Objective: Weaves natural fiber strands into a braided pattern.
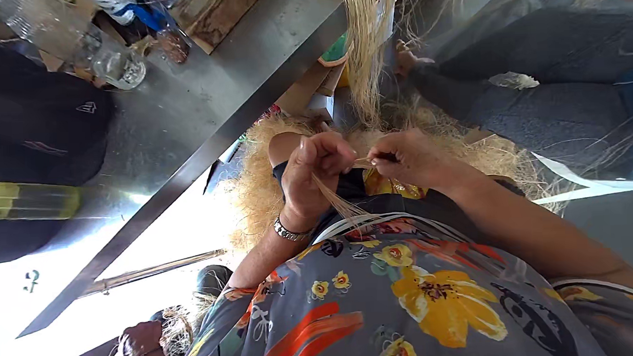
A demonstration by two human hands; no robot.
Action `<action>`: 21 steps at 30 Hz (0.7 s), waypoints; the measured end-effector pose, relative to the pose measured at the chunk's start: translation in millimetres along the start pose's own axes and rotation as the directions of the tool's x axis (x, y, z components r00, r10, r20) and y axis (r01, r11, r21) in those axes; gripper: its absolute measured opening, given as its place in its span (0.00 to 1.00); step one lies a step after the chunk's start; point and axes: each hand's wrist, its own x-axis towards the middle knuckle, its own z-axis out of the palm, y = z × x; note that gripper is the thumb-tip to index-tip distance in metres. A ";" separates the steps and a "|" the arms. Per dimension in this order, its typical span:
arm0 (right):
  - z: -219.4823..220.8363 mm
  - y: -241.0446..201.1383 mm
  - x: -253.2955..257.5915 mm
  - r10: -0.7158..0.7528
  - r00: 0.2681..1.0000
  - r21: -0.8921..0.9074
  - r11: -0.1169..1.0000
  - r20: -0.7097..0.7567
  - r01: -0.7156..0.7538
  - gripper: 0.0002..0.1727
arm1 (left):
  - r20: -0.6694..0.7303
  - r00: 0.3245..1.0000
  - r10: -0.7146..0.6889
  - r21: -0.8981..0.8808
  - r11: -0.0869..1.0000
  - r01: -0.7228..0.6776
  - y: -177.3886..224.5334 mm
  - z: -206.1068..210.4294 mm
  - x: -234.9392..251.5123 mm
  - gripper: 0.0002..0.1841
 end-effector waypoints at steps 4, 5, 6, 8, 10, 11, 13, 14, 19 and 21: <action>5.2 45.8 -8.5 0.247 0.969 -0.016 0.969 0.024 -0.247 0.07 | -0.072 0.995 -0.068 -0.007 0.998 0.068 8.1 8.1 -11.0 0.26; 3.1 43.7 -8.0 0.294 0.955 -0.040 0.955 0.043 -0.292 0.08 | -0.084 0.994 -0.076 0.008 0.997 0.077 7.8 11.4 -13.1 0.26; 0.6 36.9 -7.2 0.317 0.946 -0.071 0.947 0.061 -0.313 0.08 | -0.077 0.995 -0.058 0.002 0.998 0.059 4.0 9.7 -12.6 0.26; -2.1 17.0 -8.3 0.277 0.957 -0.073 0.960 0.082 -0.272 0.08 | -0.037 0.999 -0.002 -0.016 1.000 0.001 -4.7 1.8 -9.8 0.27; -2.8 6.2 -8.6 0.158 0.985 0.005 0.987 0.070 -0.159 0.09 | -0.010 1.000 0.028 0.022 0.999 -0.028 -6.0 5.5 -7.5 0.27; -2.5 8.6 -7.8 0.103 0.993 0.038 0.994 0.058 -0.105 0.09 | 0.000 0.999 0.037 0.040 0.999 -0.037 -5.9 8.2 -6.4 0.27; -0.8 29.0 -7.5 0.105 0.993 0.038 0.994 0.053 -0.107 0.09 | -0.002 0.998 0.064 0.051 0.997 -0.064 -2.2 9.5 -6.6 0.27; 0.6 43.5 -9.3 0.174 0.983 0.040 0.983 0.059 -0.177 0.10 | -0.018 0.998 0.063 0.033 0.998 -0.062 -1.1 7.9 -8.3 0.27; -1.4 53.0 -14.1 0.348 0.935 -0.071 0.936 0.067 -0.344 0.10 | -0.109 0.994 0.007 -0.067 0.998 -0.015 -17.3 -4.3 -14.2 0.27; 1.2 45.6 -13.7 0.292 0.955 -0.064 0.955 0.041 -0.289 0.10 | -0.103 0.994 0.025 -0.048 0.998 -0.030 -15.5 -1.2 -13.4 0.27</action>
